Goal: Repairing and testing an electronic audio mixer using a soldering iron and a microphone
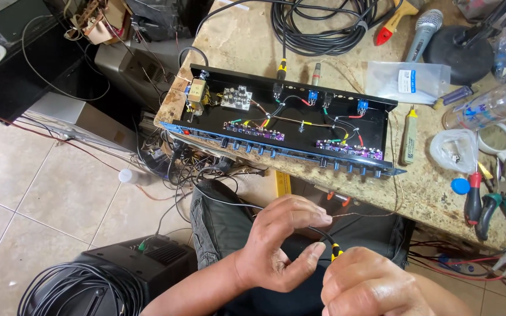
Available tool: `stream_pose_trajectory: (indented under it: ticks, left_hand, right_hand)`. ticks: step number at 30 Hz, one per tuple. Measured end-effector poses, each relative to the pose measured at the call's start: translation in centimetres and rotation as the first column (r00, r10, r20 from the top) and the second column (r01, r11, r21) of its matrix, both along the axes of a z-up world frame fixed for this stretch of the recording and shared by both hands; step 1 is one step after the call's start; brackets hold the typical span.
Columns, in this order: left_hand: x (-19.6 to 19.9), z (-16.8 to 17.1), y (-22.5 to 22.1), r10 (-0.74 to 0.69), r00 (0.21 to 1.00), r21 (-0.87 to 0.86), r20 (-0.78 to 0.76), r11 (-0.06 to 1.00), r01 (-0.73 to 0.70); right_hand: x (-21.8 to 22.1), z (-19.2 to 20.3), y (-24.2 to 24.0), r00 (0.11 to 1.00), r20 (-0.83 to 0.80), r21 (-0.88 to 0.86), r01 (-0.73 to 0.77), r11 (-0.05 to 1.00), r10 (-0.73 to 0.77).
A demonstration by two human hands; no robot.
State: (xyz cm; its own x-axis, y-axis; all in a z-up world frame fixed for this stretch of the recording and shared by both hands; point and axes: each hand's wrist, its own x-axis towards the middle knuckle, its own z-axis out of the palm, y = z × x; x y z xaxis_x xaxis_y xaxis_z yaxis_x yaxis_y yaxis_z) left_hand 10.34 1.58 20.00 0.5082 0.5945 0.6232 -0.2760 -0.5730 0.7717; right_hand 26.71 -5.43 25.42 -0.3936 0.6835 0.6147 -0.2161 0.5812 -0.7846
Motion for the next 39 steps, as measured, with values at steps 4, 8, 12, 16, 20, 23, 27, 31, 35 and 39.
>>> stream_pose_trajectory:
  ticks: [4,8,12,16,20,23,27,31,35,39]
  left_hand:
    - [-0.8,0.2,0.0,0.069,0.997,-0.002,0.029,0.998,-0.069]
    - [-1.4,0.0,0.4,0.114,0.993,-0.005,0.029,0.993,-0.114]
    - [-1.8,0.4,0.5,0.135,0.990,-0.022,0.031,0.991,-0.134]
    - [-2.0,1.0,0.5,0.126,0.987,0.000,0.098,0.992,-0.126]
    - [-2.5,0.7,0.2,0.077,0.989,0.061,0.126,0.994,-0.085]
    - [-2.2,1.2,0.5,0.031,0.982,0.083,0.185,0.995,-0.047]
    - [-0.5,0.4,1.6,0.091,0.973,-0.203,0.210,0.978,-0.047]
    - [1.2,-8.7,3.9,0.389,0.890,-0.664,0.236,0.734,-0.145]
    - [1.6,-7.4,6.4,0.303,0.953,-0.582,0.016,0.778,-0.237]
    - [2.7,-8.6,6.9,0.417,0.836,-0.062,-0.356,0.882,-0.467]
  right_hand:
    - [-0.7,0.3,0.3,1.000,0.010,0.005,0.029,1.000,-0.029]
    - [-0.4,0.6,0.3,0.988,0.152,-0.048,-0.025,0.999,0.032]
    - [-1.1,-0.2,0.4,1.000,-0.003,-0.002,-0.014,1.000,0.014]
    - [-0.9,-0.1,0.5,0.998,0.011,0.006,-0.059,0.998,0.059]
    - [0.7,-3.0,0.2,0.989,0.127,0.187,-0.102,0.977,0.079]
    - [0.1,-4.0,0.8,0.888,0.353,0.160,0.251,0.954,-0.293]
    - [-0.8,-2.9,4.5,0.855,0.431,-0.041,0.336,0.941,-0.287]
    - [3.1,-3.2,11.8,0.582,0.716,-0.158,0.672,0.723,-0.385]
    - [6.6,-4.9,25.4,0.205,0.902,0.032,0.847,0.531,-0.380]
    - [6.2,-7.8,33.2,-0.026,0.999,0.032,0.846,0.532,-0.019]
